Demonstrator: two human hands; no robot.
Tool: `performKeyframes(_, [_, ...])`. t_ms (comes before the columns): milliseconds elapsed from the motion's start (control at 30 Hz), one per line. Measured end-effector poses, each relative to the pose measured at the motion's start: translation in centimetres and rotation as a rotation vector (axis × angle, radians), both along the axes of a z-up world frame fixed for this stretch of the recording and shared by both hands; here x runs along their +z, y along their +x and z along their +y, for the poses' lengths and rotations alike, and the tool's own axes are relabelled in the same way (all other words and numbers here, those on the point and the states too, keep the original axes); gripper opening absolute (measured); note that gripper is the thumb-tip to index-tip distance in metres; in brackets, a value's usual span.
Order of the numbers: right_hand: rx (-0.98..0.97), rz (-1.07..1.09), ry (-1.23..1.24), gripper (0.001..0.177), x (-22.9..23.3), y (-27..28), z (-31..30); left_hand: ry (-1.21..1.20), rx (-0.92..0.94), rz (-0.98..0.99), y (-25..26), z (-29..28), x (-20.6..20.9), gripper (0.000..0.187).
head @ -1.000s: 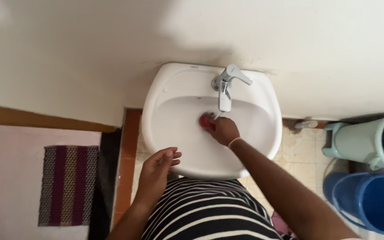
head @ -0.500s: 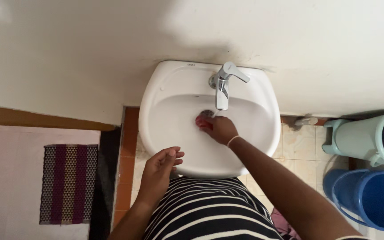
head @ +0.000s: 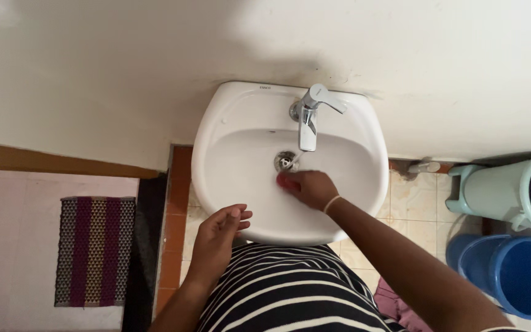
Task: The person scrubs the inside of a white bathroom sink using a red brush. They clean the basin, the drain area, and the faucet fixture thoroughly.
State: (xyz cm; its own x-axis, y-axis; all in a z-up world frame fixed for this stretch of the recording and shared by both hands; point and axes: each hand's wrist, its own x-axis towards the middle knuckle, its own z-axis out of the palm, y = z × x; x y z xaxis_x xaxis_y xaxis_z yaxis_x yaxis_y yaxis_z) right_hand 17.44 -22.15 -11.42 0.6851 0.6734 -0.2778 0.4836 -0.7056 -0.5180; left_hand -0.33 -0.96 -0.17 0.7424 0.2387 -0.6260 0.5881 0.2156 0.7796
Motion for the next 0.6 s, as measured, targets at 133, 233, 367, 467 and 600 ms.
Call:
performKeyframes(133, [-0.159, 0.071, -0.197, 0.036, 2.1, 1.6, -1.0, 0.000, 0.000, -0.002, 0.3, 0.2, -0.2, 0.051])
performKeyframes(233, [-0.302, 0.088, -0.309, 0.036, 2.2, 1.9, -0.5, -0.010, -0.004, -0.018, 0.3, 0.2, -0.4, 0.051])
performKeyframes(367, [-0.015, 0.107, -0.118, 0.041, 1.5, -1.5, 0.9, -0.006, -0.023, 0.001, 0.7, 0.0, -0.5, 0.053])
performKeyframes(467, [-0.087, 0.108, -0.135, 0.037, 1.4, -0.5, 0.4, -0.008, -0.038, -0.035, 0.9, 0.0, -0.4, 0.053])
performKeyframes(600, [-0.285, -0.022, -0.317, 0.042, 2.0, 3.8, -2.3, 0.001, -0.021, -0.004, 0.7, 0.6, -0.1, 0.053])
